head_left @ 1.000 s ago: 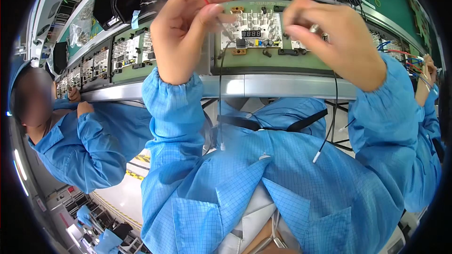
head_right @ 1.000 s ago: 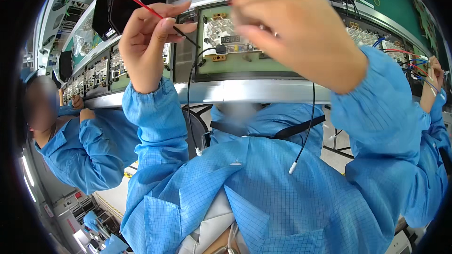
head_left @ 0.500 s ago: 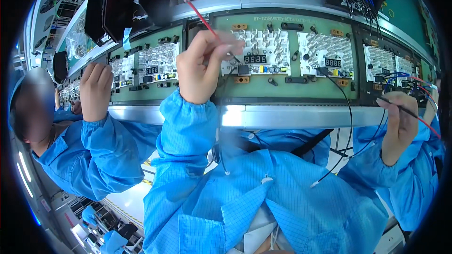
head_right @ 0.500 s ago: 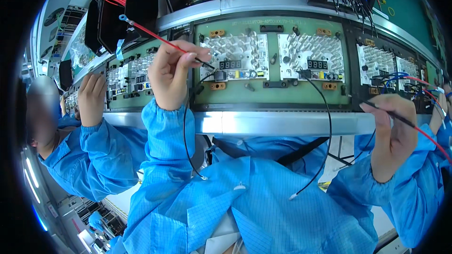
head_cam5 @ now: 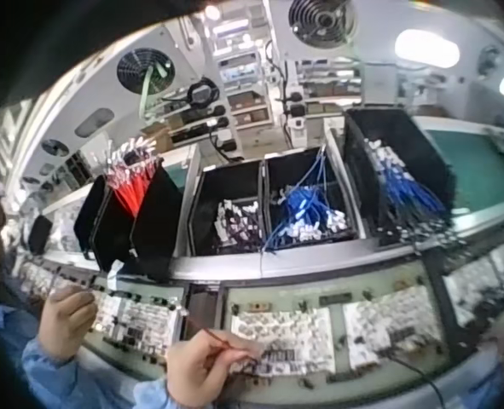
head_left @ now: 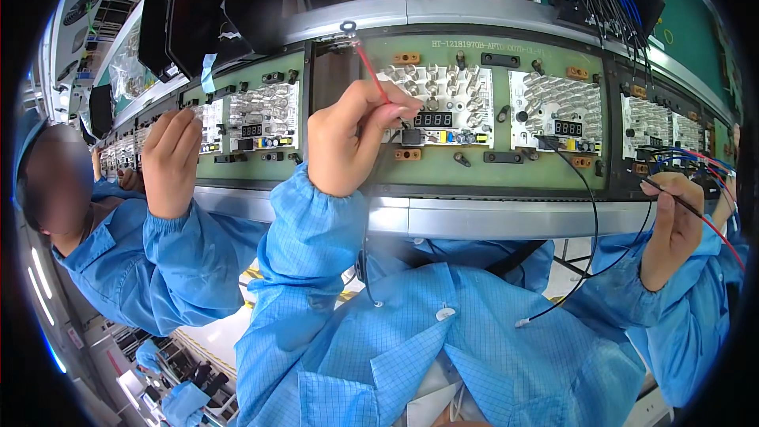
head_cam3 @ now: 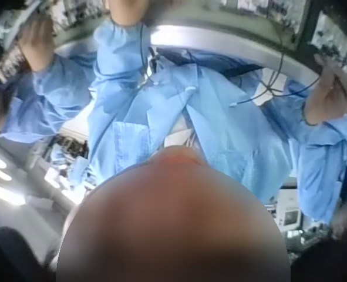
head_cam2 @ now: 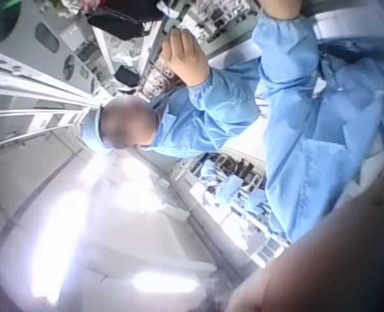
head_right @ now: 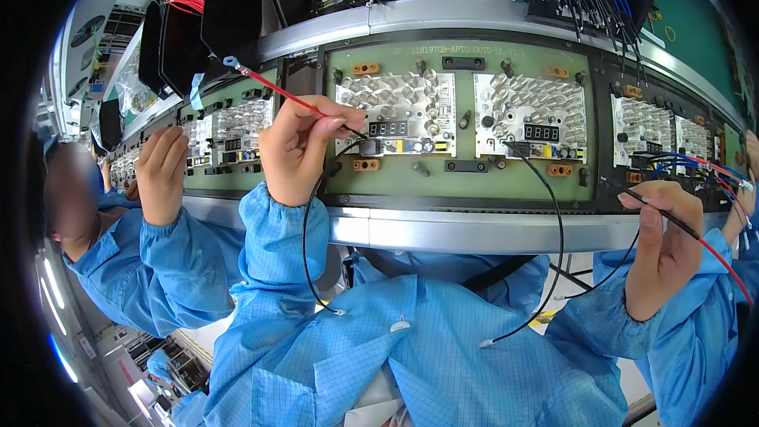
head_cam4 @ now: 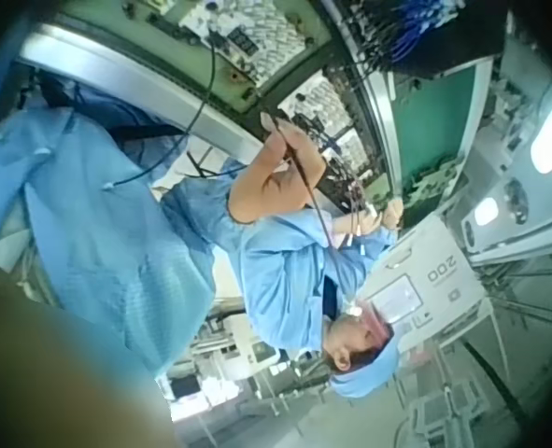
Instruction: Connecting wires and testing circuit boards on an assembly line.
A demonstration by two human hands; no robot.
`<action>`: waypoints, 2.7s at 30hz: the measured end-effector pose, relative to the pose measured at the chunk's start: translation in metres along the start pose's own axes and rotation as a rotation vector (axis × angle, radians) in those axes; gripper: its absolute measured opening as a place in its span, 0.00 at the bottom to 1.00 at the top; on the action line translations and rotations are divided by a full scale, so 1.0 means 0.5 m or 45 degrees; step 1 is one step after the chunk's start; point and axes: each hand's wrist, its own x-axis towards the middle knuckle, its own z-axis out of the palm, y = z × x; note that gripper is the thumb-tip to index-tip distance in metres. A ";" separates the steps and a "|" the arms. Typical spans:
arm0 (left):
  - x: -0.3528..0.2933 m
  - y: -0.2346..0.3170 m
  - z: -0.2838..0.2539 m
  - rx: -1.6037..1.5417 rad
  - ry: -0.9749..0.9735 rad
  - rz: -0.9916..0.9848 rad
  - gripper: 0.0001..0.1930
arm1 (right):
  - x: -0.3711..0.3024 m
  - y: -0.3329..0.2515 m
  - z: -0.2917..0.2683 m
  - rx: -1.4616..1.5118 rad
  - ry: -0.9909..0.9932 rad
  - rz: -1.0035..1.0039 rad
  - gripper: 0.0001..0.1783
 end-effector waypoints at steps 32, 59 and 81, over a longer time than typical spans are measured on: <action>0.015 -0.025 -0.010 0.138 -0.208 0.154 0.07 | 0.102 0.063 0.169 -0.444 -0.436 -0.317 0.03; 0.011 0.055 -0.096 0.280 -0.218 -0.086 0.12 | 0.095 0.089 0.184 -0.616 -0.329 -0.657 0.03; 0.583 -0.395 -0.068 1.554 -0.323 -0.357 0.17 | -0.117 -0.026 0.031 -0.469 -0.189 -0.156 0.20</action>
